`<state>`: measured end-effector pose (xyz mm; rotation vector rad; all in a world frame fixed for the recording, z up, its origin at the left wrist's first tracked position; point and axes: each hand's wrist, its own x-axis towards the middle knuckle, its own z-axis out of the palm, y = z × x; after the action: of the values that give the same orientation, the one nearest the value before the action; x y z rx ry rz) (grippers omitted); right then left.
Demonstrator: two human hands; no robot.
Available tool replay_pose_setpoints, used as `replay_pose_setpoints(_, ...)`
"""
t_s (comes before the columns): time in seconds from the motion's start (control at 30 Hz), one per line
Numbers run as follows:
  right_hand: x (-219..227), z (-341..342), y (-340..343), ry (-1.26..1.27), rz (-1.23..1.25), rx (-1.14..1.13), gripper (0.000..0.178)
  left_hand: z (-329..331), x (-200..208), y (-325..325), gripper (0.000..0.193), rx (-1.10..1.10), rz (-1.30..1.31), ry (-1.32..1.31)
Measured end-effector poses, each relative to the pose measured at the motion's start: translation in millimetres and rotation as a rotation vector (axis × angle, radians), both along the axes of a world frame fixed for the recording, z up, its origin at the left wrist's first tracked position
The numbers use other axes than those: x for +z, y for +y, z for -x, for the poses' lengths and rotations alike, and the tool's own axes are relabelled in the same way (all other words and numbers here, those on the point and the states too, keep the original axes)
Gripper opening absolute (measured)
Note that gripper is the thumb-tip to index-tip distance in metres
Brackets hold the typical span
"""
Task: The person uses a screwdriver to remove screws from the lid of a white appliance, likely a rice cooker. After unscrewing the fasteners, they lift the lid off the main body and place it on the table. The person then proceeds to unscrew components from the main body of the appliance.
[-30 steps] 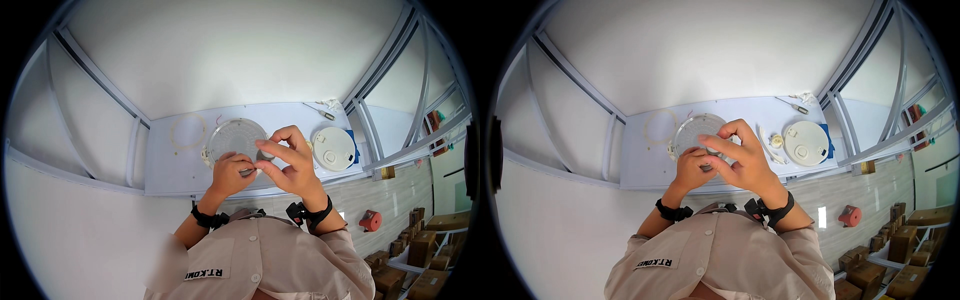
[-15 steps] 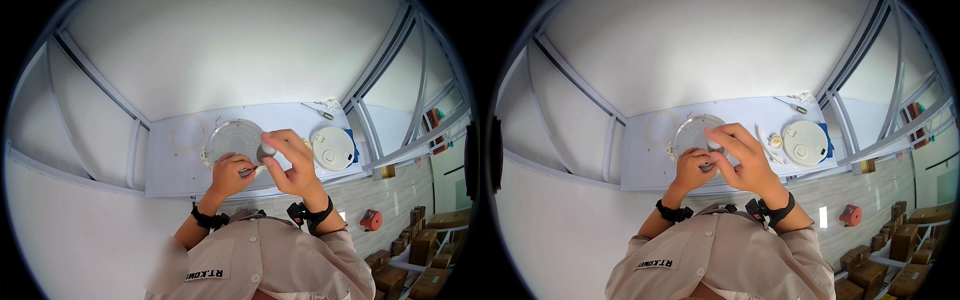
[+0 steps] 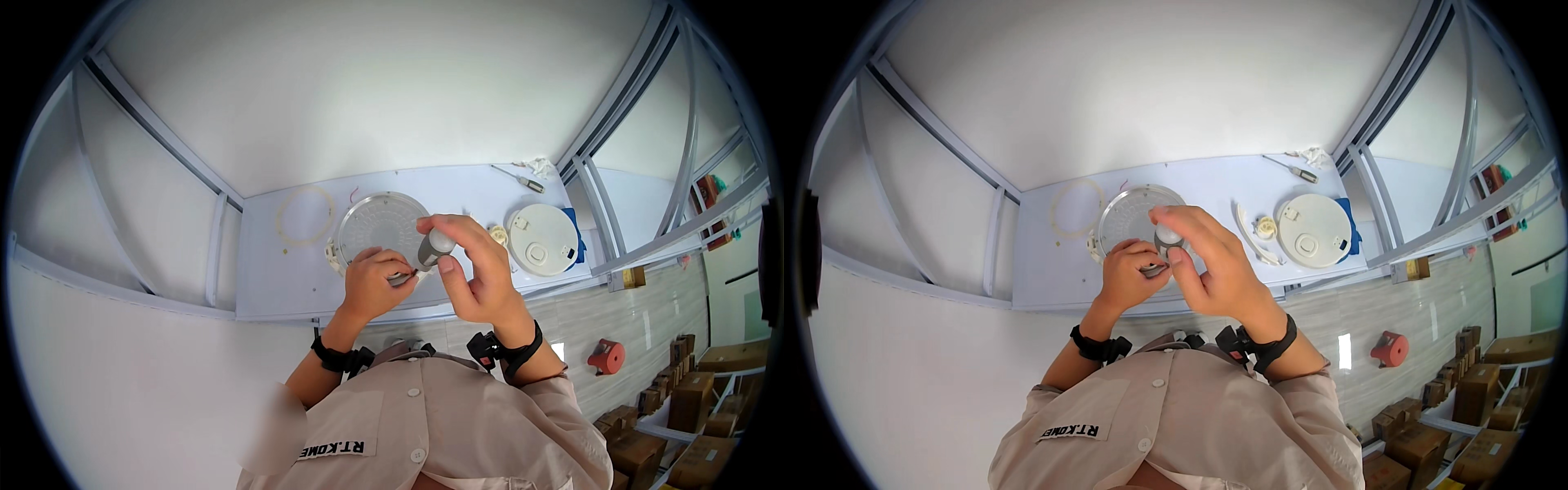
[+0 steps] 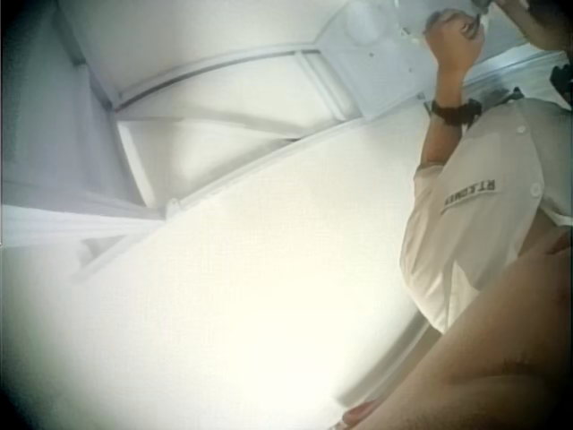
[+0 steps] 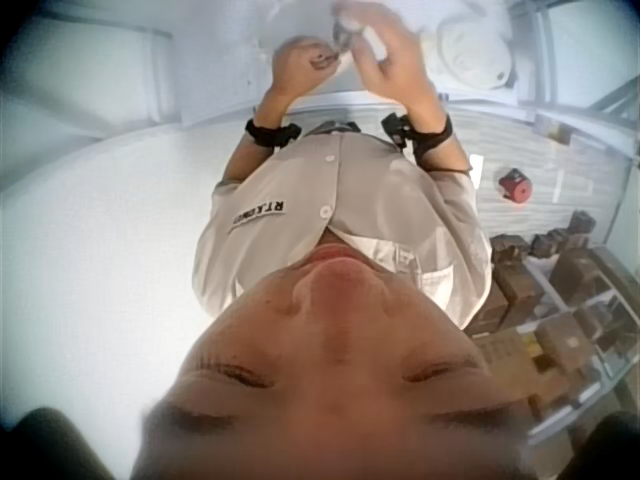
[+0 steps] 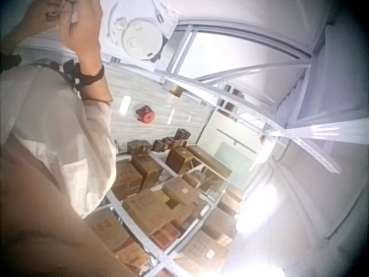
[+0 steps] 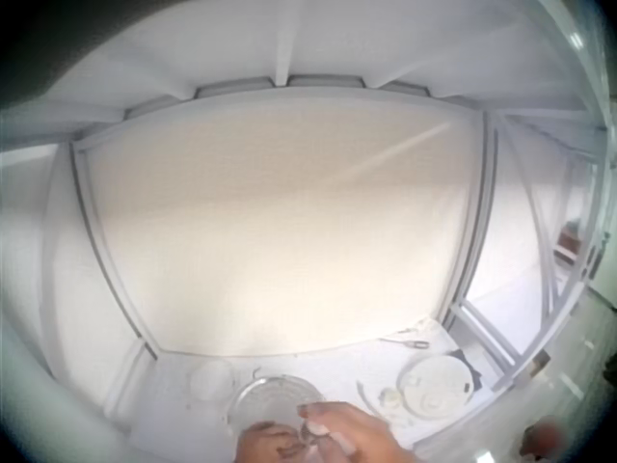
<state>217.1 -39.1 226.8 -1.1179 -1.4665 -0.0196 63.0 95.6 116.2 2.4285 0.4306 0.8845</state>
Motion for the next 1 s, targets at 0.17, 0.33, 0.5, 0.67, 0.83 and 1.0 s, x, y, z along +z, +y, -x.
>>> replay_pose_setpoints(0.17,9,1,-1,-0.119,0.003,-0.063,0.047,1,-1,1,0.014,-0.004,-0.013,0.008)
replay_pose_setpoints(0.33,-3,-2,-1,0.009,0.032,-0.056,0.048,-1,-1,-1,0.014,0.005,-0.017,-0.029)
replay_pose_setpoints(0.5,9,2,2,-0.049,0.024,-0.051,0.051,0,-2,1,0.011,0.005,-0.038,-0.023)
replay_pose_setpoints(0.67,1,1,-2,0.009,0.146,-0.12,0.054,1,-6,2,0.009,-0.005,-0.008,-0.022)
replay_pose_setpoints(0.83,6,2,6,0.025,0.051,-0.029,0.058,1,-5,1,0.009,-0.005,0.001,-0.021)
replay_pose_setpoints(1.0,4,-3,-2,-0.135,0.136,-0.144,0.06,1,-2,0,0.01,0.006,-0.009,-0.029)
